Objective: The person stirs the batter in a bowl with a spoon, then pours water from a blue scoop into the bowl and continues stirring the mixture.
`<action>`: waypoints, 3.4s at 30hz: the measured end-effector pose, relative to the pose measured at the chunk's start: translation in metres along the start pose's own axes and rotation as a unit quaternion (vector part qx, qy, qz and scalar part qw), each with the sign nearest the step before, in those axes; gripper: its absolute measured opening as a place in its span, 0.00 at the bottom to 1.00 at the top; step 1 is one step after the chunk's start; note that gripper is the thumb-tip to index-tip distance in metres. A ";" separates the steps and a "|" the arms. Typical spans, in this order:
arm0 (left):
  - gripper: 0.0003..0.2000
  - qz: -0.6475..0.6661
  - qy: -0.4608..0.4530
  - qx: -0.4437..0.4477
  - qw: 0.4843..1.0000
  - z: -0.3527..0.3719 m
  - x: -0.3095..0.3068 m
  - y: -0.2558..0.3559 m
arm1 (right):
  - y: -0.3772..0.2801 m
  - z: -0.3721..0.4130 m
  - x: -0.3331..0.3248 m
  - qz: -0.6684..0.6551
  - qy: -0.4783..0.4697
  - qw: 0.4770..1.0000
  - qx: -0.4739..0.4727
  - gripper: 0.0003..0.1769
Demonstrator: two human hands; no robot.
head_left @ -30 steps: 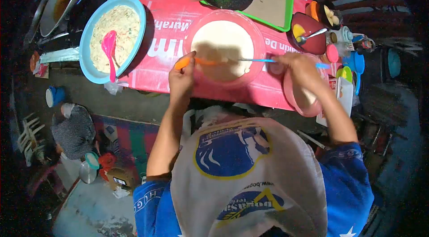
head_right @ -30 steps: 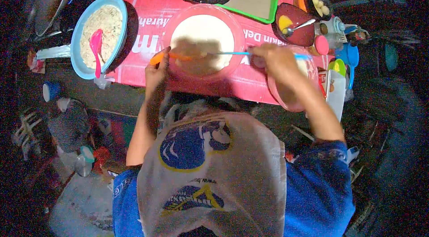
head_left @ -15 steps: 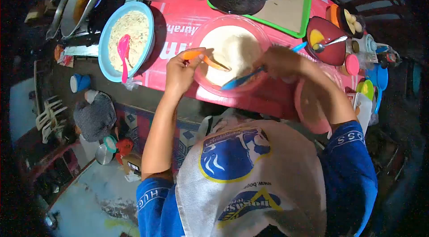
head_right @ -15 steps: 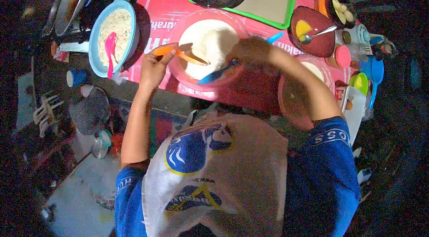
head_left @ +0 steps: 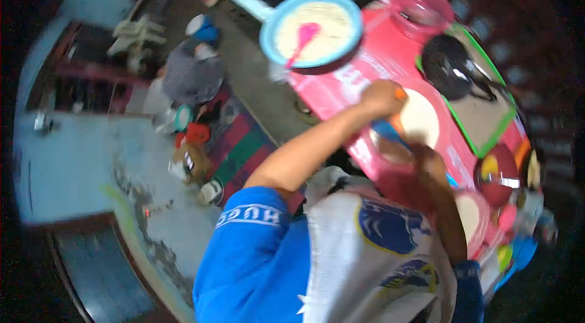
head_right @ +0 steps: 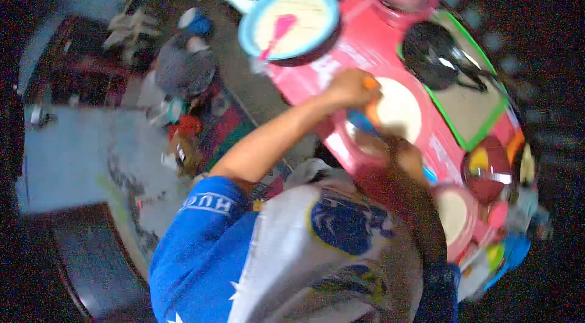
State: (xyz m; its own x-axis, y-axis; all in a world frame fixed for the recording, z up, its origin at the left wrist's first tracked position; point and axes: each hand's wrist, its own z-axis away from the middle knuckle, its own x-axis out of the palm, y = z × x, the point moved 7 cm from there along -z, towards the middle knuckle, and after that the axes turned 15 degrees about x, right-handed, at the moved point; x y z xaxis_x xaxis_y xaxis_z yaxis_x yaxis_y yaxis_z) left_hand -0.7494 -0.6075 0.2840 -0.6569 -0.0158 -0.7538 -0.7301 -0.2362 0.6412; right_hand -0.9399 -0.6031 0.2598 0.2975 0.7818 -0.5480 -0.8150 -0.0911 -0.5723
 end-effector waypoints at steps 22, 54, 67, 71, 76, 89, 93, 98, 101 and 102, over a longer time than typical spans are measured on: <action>0.08 -0.141 -0.149 0.082 0.975 0.097 -0.007 0.004 | -0.019 0.068 -0.026 0.128 0.209 0.970 -0.012 0.14; 0.06 -0.274 -0.092 0.253 0.923 0.101 -0.013 0.041 | -0.048 0.089 0.016 0.232 0.404 0.885 -0.011 0.06; 0.04 -0.313 -0.074 0.309 0.895 0.104 -0.015 0.042 | -0.042 0.081 -0.010 0.118 0.450 0.883 -0.058 0.07; 0.05 -0.323 -0.059 0.318 0.889 0.096 -0.020 0.042 | -0.053 0.103 -0.018 0.100 0.397 0.907 -0.093 0.08; 0.03 -0.341 -0.051 0.360 0.867 0.092 -0.021 0.032 | -0.040 0.077 -0.023 0.161 0.372 0.914 0.007 0.10; 0.05 -0.288 -0.058 0.397 0.870 0.075 -0.030 0.036 | -0.058 0.100 -0.030 0.234 0.394 0.885 -0.086 0.08; 0.09 -0.238 -0.070 0.373 0.894 0.067 -0.034 0.036 | -0.052 0.094 -0.029 0.215 0.440 0.869 -0.072 0.07; 0.12 -0.239 -0.074 0.363 0.898 0.066 -0.029 0.041 | -0.060 0.116 -0.019 0.195 0.485 0.846 -0.105 0.04; 0.09 -0.239 -0.082 0.361 0.898 0.073 -0.026 0.045 | -0.051 0.092 -0.018 0.177 0.453 0.874 -0.002 0.09; 0.09 -0.239 -0.083 0.361 0.897 0.076 -0.024 0.046 | -0.038 0.081 -0.019 0.163 0.438 0.881 0.071 0.10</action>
State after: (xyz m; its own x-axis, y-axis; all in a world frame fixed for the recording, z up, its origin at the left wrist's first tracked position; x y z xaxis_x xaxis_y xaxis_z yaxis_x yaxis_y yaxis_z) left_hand -0.7809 -0.5439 0.3425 -0.2115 0.0793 -0.9742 -0.8276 0.5157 0.2217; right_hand -0.9545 -0.5640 0.3415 0.2550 -0.0533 -0.9655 -0.9637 -0.0960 -0.2493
